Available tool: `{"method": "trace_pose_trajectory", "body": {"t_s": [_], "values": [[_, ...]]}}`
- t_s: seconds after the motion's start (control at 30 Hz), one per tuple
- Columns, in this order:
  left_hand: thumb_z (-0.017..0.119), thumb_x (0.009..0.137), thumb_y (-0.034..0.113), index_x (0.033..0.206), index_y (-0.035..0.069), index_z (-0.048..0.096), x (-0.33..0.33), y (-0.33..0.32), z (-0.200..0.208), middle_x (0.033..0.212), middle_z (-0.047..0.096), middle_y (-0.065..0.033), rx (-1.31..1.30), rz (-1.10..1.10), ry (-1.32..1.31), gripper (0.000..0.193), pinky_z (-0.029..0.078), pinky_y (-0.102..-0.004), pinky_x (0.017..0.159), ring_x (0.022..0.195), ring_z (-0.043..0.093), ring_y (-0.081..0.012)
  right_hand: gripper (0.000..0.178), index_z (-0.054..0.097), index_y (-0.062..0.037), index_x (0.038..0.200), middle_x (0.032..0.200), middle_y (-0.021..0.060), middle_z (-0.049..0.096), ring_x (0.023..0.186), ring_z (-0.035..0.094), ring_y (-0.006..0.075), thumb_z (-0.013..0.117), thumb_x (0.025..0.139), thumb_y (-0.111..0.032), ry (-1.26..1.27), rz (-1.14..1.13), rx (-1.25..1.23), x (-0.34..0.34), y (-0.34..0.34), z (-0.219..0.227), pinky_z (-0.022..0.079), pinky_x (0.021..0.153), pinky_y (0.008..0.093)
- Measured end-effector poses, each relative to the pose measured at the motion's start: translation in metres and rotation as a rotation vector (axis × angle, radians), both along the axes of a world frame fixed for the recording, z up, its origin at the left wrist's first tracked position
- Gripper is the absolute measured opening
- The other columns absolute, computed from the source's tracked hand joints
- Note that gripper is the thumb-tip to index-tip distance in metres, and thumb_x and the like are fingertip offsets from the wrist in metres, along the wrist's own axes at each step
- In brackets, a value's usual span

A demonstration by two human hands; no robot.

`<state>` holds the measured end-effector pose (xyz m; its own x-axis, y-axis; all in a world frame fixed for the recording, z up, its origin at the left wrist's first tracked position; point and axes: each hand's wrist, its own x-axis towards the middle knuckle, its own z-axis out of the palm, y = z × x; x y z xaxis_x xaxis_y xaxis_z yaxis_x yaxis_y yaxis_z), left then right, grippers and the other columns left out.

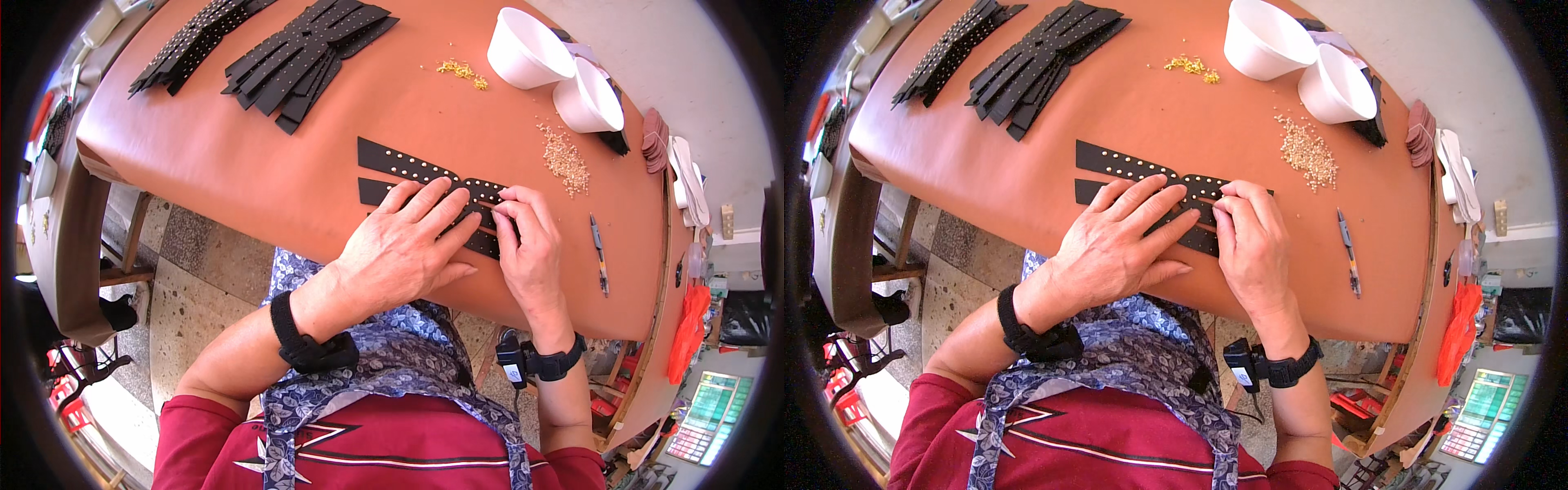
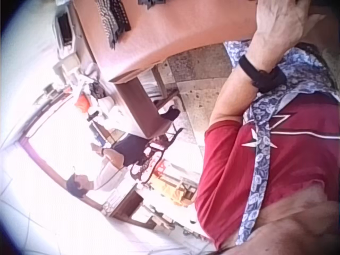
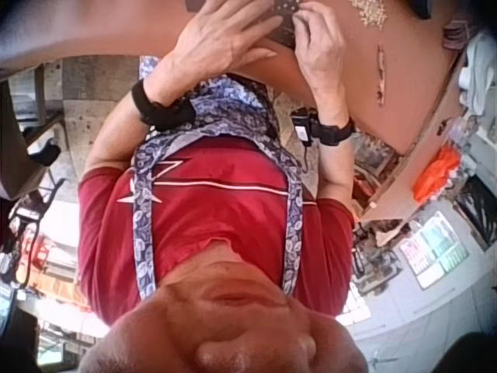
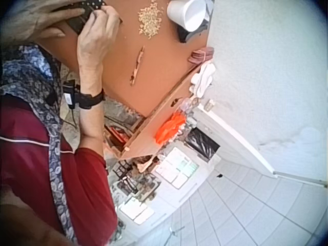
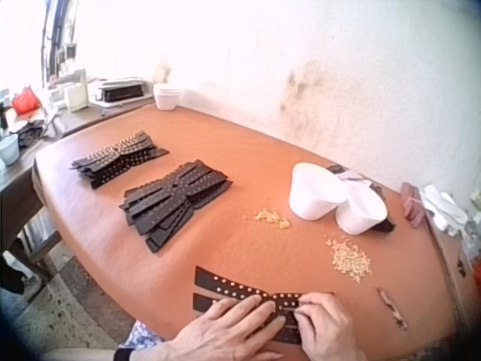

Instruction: Manually inserting decorative metal studs into pre-punched holes of black leather shoe straps.

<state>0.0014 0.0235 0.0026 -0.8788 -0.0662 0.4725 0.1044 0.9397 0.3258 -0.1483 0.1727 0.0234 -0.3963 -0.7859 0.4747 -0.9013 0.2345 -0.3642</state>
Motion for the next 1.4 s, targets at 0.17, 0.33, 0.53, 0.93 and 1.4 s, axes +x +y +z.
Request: {"method": "trace_pose_trajectory", "body": {"t_s": [0.17,0.33,0.53,0.93,1.4], "values": [[0.075,0.083,0.044,0.13,0.013,0.064,0.0004,0.0,0.0008,0.139,0.054,-0.011,0.0,0.001,-0.004,0.058,0.04,-0.0471,0.108,0.134,0.049,-0.03,0.01,0.063,0.0022,0.097,0.109,0.0138,0.064,0.098,0.066,0.0304,0.067,0.088,0.003,-0.197,-0.026,-0.047,0.0012,0.002,0.0017,0.055,0.082,0.0392],[0.075,0.083,0.044,0.13,0.012,0.064,-0.0003,-0.0007,0.0012,0.139,0.054,-0.0111,0.003,0.001,-0.003,0.057,0.04,-0.0472,0.108,0.134,0.049,-0.0303,0.01,0.063,0.0021,0.097,0.109,0.0136,0.064,0.097,0.066,0.0305,0.067,0.088,0.003,-0.158,-0.002,-0.032,-0.0005,0.0004,0.0032,0.055,0.082,0.0389],[0.075,0.083,0.044,0.129,0.012,0.064,-0.0008,-0.0009,0.0022,0.138,0.055,-0.0109,0.008,-0.002,-0.003,0.057,0.04,-0.0473,0.108,0.134,0.049,-0.0302,0.01,0.065,0.002,0.096,0.107,0.0129,0.065,0.095,0.066,0.031,0.068,0.087,0.003,-0.052,0.017,-0.019,-0.0016,-0.0011,0.003,0.055,0.082,0.0386],[0.075,0.083,0.043,0.129,0.012,0.065,0.001,0.0003,0.0,0.138,0.055,-0.0116,0.012,0.004,0.007,0.057,0.04,-0.0474,0.108,0.134,0.049,-0.0301,0.012,0.068,0.0038,0.1,0.109,0.0135,0.066,0.099,0.069,0.0271,0.066,0.089,0.007,-0.187,0.011,-0.064,0.0015,0.0066,0.0031,0.056,0.084,0.0357],[0.076,0.083,0.043,0.128,0.012,0.065,-0.0006,0.0,0.0006,0.137,0.055,-0.011,0.013,-0.001,0.004,0.056,0.04,-0.0473,0.108,0.134,0.049,-0.03,0.012,0.065,0.003,0.098,0.109,0.0138,0.065,0.096,0.067,0.0304,0.068,0.087,0.004,-0.058,0.006,0.007,0.0007,0.0002,0.0055,0.055,0.082,0.0383]]}}
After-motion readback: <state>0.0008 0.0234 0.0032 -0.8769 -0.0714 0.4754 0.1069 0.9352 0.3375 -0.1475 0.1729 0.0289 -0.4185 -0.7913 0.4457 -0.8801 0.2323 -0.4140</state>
